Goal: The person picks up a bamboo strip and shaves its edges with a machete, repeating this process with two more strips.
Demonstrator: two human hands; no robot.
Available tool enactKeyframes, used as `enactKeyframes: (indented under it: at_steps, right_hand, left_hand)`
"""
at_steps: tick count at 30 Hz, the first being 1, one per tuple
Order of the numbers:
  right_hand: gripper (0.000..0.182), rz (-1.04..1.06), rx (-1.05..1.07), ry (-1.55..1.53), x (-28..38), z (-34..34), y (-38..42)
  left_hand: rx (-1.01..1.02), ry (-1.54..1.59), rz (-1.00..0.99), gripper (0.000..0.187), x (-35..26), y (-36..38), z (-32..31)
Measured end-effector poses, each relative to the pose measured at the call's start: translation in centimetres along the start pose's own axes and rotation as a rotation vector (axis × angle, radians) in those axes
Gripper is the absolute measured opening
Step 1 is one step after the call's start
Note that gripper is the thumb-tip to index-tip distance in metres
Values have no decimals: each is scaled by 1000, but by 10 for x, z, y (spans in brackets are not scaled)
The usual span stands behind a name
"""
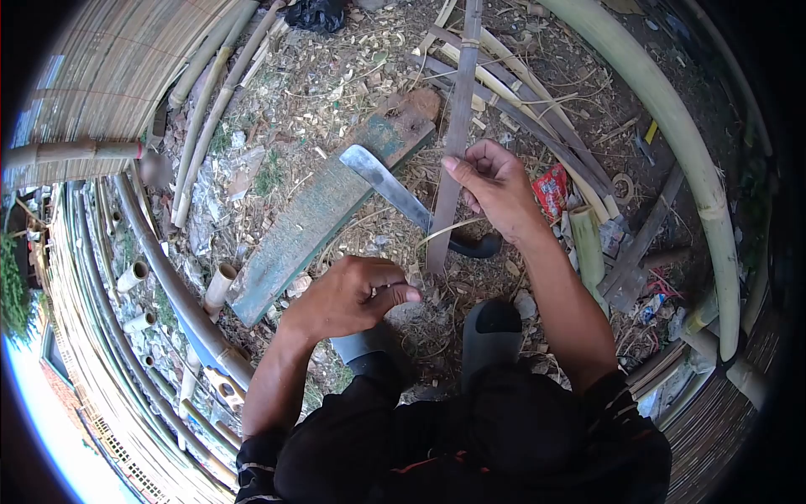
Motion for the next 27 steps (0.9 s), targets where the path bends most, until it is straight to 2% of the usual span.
enactKeyframes:
  at_steps: [2, 3, 5, 6, 7, 9, 10, 11, 13, 15, 17, 18, 19, 21, 22, 23, 25, 26, 27]
  right_hand:
    - [24, 0, 25, -2, -5, 0, -6]
    - [24, 0, 31, -3, -9, -2, -7]
    - [23, 58, 47, -7, -13, -8, -9]
    - [23, 75, 48, -5, -14, -11, -10]
    - [22, 40, 61, -43, -20, -15, -8]
    - [21, 16, 71, -71, -28, -18, -8]
    - [20, -1, 86, -93, -32, -19, -8]
    - [19, -23, 95, -119, -34, -18, -8]
    - [21, -20, 77, -139, -30, -13, -10]
    - [24, -92, -14, -90, -28, -5, -10]
    - [24, -93, -36, -90, -23, -7, -9]
    - [25, -97, -56, -85, -20, -8, -6]
    - [25, -100, -51, -85, -15, -14, -1]
    - [25, -134, -32, -141, 0, -33, 13]
    - [28, -146, 20, -160, 6, -44, 22]
    - [28, -149, 26, -158, 12, -49, 30]
    - [28, -120, 184, -314, 25, -63, 45]
    - [34, -37, 233, -318, 30, -61, 50]
    - [34, -41, 238, -320, 19, -55, 49]
  left_hand:
    - [355, -115, 252, 28, 10, 17, -15]
    - [352, -116, 257, 28, 9, 16, -19]
    - [-372, -42, 170, 36, -1, 0, 9]
    - [-385, -128, 122, 57, -3, -6, 8]
    - [-393, -128, 109, 57, -2, -10, 6]
    - [-211, -29, 323, 75, 12, -11, -12]
    - [-178, -4, 328, 82, 13, -9, -17]
    - [-171, -2, 316, 82, 9, -5, -16]
    - [-71, -76, 455, 79, 4, 9, -13]
    - [1, -140, 463, 74, 2, 22, -5]
    - [55, -396, 240, 67, -4, 25, 3]
    - [14, -472, 372, 69, -9, 22, 12]
    - [13, -472, 378, 69, -7, 14, 10]
    - [-371, -510, -223, 72, -41, -4, 25]
    - [-280, -477, -319, 69, -46, -8, 24]
    - [-283, -478, -313, 69, -46, -13, 30]
    - [-368, -400, -723, 69, -68, -8, 39]
    - [-475, -289, -745, 69, -74, -4, 50]
    - [-600, -137, -719, 63, -79, 0, 66]
Point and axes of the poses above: each hand's wrist, its own y-axis away from the middle knuckle, its own z-axis out of the back of the hand, x = y × z, the point moved 6 cm from there along -y, towards the middle knuckle, and after that the axes turned 8 degrees about -x, right-handed, at the moved point
